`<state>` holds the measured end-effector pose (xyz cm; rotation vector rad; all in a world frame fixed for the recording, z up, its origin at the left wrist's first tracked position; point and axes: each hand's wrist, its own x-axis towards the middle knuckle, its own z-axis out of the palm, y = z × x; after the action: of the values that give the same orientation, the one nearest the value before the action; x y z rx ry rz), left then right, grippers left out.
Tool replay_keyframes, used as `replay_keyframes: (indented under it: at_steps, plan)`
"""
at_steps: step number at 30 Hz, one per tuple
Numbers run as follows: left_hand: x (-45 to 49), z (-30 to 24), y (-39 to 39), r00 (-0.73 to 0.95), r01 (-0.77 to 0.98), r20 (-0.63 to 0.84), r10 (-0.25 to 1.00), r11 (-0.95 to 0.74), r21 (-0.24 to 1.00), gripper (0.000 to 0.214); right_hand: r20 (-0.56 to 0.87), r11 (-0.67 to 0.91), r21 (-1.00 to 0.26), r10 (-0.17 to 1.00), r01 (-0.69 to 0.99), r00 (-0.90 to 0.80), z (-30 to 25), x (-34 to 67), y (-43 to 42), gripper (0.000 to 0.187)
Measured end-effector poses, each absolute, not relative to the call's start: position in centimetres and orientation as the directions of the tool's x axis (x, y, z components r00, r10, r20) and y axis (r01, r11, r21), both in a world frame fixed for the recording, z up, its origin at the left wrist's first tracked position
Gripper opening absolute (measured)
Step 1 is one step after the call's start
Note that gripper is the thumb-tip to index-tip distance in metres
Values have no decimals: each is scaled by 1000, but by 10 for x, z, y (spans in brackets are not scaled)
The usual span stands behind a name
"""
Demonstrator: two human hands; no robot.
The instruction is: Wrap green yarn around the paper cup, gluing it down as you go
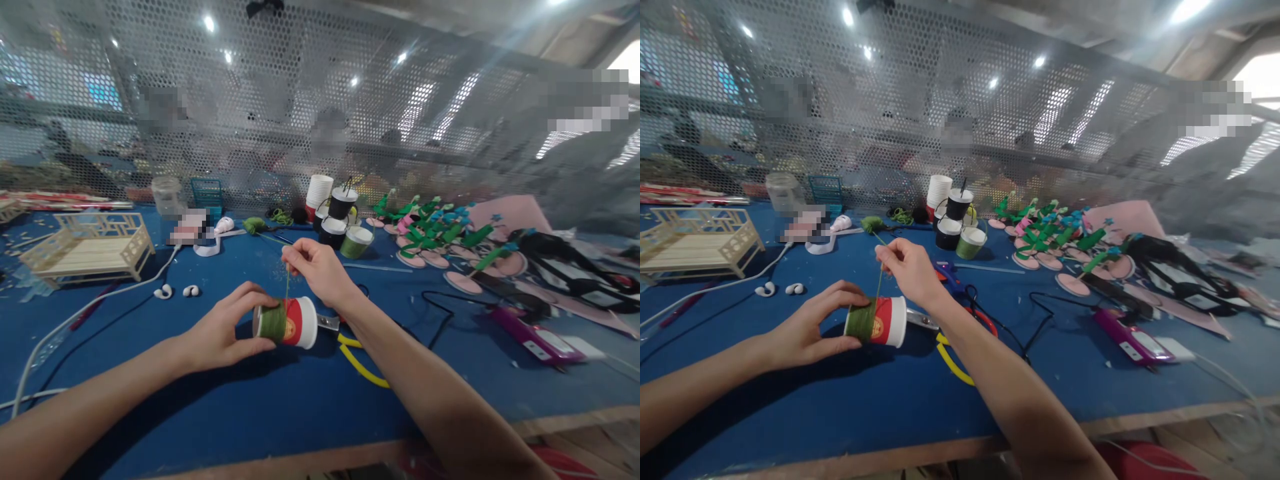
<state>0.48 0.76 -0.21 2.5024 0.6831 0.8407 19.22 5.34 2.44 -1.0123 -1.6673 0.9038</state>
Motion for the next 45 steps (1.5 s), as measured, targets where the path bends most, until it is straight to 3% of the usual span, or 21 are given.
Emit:
replay_keyframes:
  at_steps: [6, 17, 22, 36, 45]
  plan:
    - [6, -2, 6, 696, 296, 472, 541, -815, 498, 38, 309, 358, -904, 925, 233, -220, 23, 192, 54, 24]
    - [4, -6, 4, 729, 309, 537, 425, -904, 295, 33, 167, 278, -924, 912, 263, -375, 23, 190, 49, 22]
    - [5, -5, 5, 742, 297, 567, 357, -934, 200, 31, 129, 289, -887, 904, 361, -407, 24, 191, 47, 22]
    - [5, -1, 6, 774, 321, 589, 234, -946, -46, 24, 117, 341, -812, 890, 474, -440, 34, 190, 42, 22]
    - [4, -3, 9, 766, 305, 616, 183, -948, -97, 28, 114, 384, -768, 870, 513, -480, 31, 189, 40, 20]
